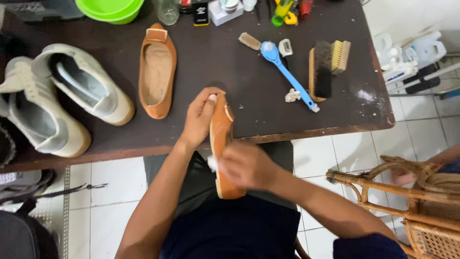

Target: The person cleans a pair of brown loafers using a white cloth. They dip the cloth into a small container of cleaning solution and wipe the exterior and interior of the shoes. The person handles the shoes one at a time, turning them over to clean different sides.

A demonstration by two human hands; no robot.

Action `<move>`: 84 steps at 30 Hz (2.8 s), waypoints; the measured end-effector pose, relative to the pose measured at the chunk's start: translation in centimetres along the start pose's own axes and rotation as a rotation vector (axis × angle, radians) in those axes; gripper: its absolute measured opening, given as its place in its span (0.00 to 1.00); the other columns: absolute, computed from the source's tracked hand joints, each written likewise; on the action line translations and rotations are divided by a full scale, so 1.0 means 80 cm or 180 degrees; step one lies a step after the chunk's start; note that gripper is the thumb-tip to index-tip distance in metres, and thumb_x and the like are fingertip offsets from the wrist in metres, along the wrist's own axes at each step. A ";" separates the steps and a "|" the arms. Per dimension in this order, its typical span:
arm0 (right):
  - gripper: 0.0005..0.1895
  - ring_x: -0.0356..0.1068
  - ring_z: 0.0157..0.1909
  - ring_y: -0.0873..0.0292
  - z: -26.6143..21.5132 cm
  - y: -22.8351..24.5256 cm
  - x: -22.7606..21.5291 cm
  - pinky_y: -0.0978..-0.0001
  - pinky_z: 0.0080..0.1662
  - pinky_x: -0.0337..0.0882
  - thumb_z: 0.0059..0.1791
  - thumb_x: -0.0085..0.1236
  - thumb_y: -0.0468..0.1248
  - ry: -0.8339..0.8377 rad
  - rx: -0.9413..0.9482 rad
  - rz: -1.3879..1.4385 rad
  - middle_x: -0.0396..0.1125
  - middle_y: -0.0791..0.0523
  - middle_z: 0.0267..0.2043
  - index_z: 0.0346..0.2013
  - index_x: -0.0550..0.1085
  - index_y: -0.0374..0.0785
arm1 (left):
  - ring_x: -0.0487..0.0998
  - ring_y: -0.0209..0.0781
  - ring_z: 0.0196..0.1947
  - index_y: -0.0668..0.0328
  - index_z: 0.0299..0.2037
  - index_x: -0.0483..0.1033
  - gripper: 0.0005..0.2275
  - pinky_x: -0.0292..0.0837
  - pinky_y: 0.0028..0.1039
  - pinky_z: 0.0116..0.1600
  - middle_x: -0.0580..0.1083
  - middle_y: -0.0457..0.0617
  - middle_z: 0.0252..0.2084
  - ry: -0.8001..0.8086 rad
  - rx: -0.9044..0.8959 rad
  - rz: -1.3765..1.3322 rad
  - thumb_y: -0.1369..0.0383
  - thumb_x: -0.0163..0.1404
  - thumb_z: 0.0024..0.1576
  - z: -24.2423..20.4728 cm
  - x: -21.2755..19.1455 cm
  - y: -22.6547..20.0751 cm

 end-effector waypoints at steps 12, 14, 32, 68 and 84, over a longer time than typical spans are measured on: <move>0.07 0.67 0.41 0.60 -0.195 -0.016 0.004 0.68 0.46 0.62 0.55 0.53 0.32 -0.2694 0.3388 0.3891 0.70 0.55 0.41 0.48 0.69 0.37 | 0.75 0.37 0.31 0.60 0.44 0.72 0.12 0.70 0.25 0.39 0.74 0.50 0.33 -0.1231 -0.0169 -0.1160 0.64 0.37 0.67 -0.002 -0.020 0.006; 0.13 0.67 0.50 0.55 -0.164 -0.027 -0.010 0.58 0.49 0.67 0.55 0.50 0.36 -0.3102 0.3631 0.3672 0.67 0.52 0.50 0.53 0.66 0.38 | 0.74 0.37 0.33 0.59 0.45 0.71 0.11 0.70 0.26 0.41 0.73 0.50 0.35 -0.1630 -0.0216 -0.0979 0.65 0.35 0.66 -0.014 -0.020 -0.012; 0.04 0.59 0.36 0.69 0.028 -0.178 -0.050 0.76 0.42 0.62 0.59 0.43 0.33 -0.2923 0.2575 0.1491 0.59 0.62 0.34 0.43 0.68 0.43 | 0.79 0.59 0.49 0.62 0.41 0.80 0.16 0.75 0.41 0.51 0.77 0.58 0.46 -0.0682 0.0835 0.1794 0.86 0.45 0.48 -0.109 -0.052 -0.095; 0.08 0.65 0.27 0.50 0.071 0.012 -0.059 0.60 0.31 0.68 0.54 0.52 0.33 -0.0369 0.0096 -0.0028 0.65 0.52 0.30 0.34 0.78 0.36 | 0.62 0.57 0.67 0.59 0.53 0.78 0.17 0.53 0.58 0.69 0.71 0.54 0.61 0.0858 0.1161 -0.0768 0.56 0.45 0.63 -0.085 0.031 -0.014; 0.12 0.61 0.32 0.57 0.075 0.053 -0.043 0.64 0.36 0.61 0.56 0.47 0.34 -0.0123 -0.0076 -0.0059 0.62 0.59 0.32 0.34 0.79 0.44 | 0.61 0.56 0.66 0.57 0.56 0.73 0.22 0.50 0.56 0.70 0.68 0.54 0.61 0.1025 0.0917 -0.0806 0.50 0.36 0.65 -0.075 0.042 -0.054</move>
Point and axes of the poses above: each hand's wrist, its own z-axis towards the middle knuckle, its own x-axis out of the palm, y = z × x, the point moved 5 cm from there along z, towards the middle knuckle
